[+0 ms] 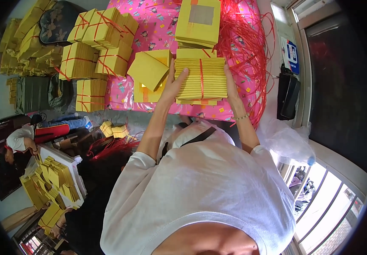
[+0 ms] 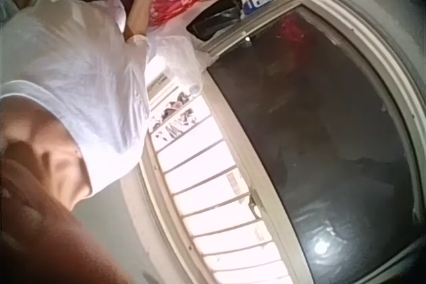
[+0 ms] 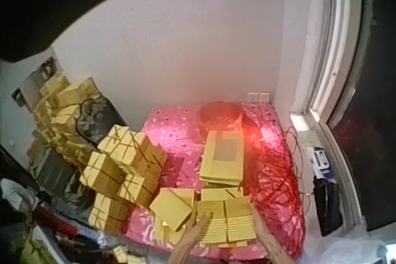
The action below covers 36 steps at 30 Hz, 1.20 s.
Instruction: Tying stacks of yellow joss paper with red plastic string to form bundles.
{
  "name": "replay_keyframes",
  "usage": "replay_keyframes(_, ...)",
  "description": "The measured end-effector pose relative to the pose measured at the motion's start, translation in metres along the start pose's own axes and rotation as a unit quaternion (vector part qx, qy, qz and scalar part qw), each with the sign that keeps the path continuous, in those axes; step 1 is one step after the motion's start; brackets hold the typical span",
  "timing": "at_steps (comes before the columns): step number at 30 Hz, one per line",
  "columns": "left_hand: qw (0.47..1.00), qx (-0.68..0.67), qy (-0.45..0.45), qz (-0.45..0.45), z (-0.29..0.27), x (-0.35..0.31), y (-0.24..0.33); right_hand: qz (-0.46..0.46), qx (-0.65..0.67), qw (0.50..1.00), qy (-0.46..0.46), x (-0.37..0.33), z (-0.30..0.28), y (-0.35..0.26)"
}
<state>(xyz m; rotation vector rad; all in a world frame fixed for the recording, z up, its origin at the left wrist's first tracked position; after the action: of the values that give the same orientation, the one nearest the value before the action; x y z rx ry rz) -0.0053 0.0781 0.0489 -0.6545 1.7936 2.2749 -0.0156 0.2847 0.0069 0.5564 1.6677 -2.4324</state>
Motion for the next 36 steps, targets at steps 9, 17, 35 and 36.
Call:
replay_keyframes(9, 1.0, 0.008, -0.011, 0.014, -0.001, 0.008, -0.007, 0.027, 0.058, 0.996, 0.057, 0.001, -0.001, 0.012)
replay_keyframes(17, 1.0, 0.03, -0.005, 0.003, 0.002, -0.005, 0.009, -0.013, 0.028, 0.999, 0.029, -0.008, 0.007, 0.0)
replay_keyframes(35, 0.96, 0.112, 0.192, 0.169, -0.035, -0.085, -0.033, -0.282, -0.348, 0.88, 0.157, -0.116, -0.005, -0.012)
replay_keyframes(36, 0.954, 0.137, 0.206, 0.172, -0.035, -0.085, -0.029, -0.303, -0.357, 0.865, 0.183, -0.116, -0.005, -0.012)
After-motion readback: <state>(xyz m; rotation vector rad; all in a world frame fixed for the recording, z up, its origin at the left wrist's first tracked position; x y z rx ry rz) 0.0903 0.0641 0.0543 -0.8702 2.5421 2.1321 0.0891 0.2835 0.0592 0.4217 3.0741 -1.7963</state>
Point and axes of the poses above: each hand's wrist, its own x-axis towards the middle knuckle, its own z-axis out of the palm, y = z × x, the point moved 3 cm from there along x, towards the middle knuckle, and after that the axes turned 13 degrees about y, right-handed, at the moved point
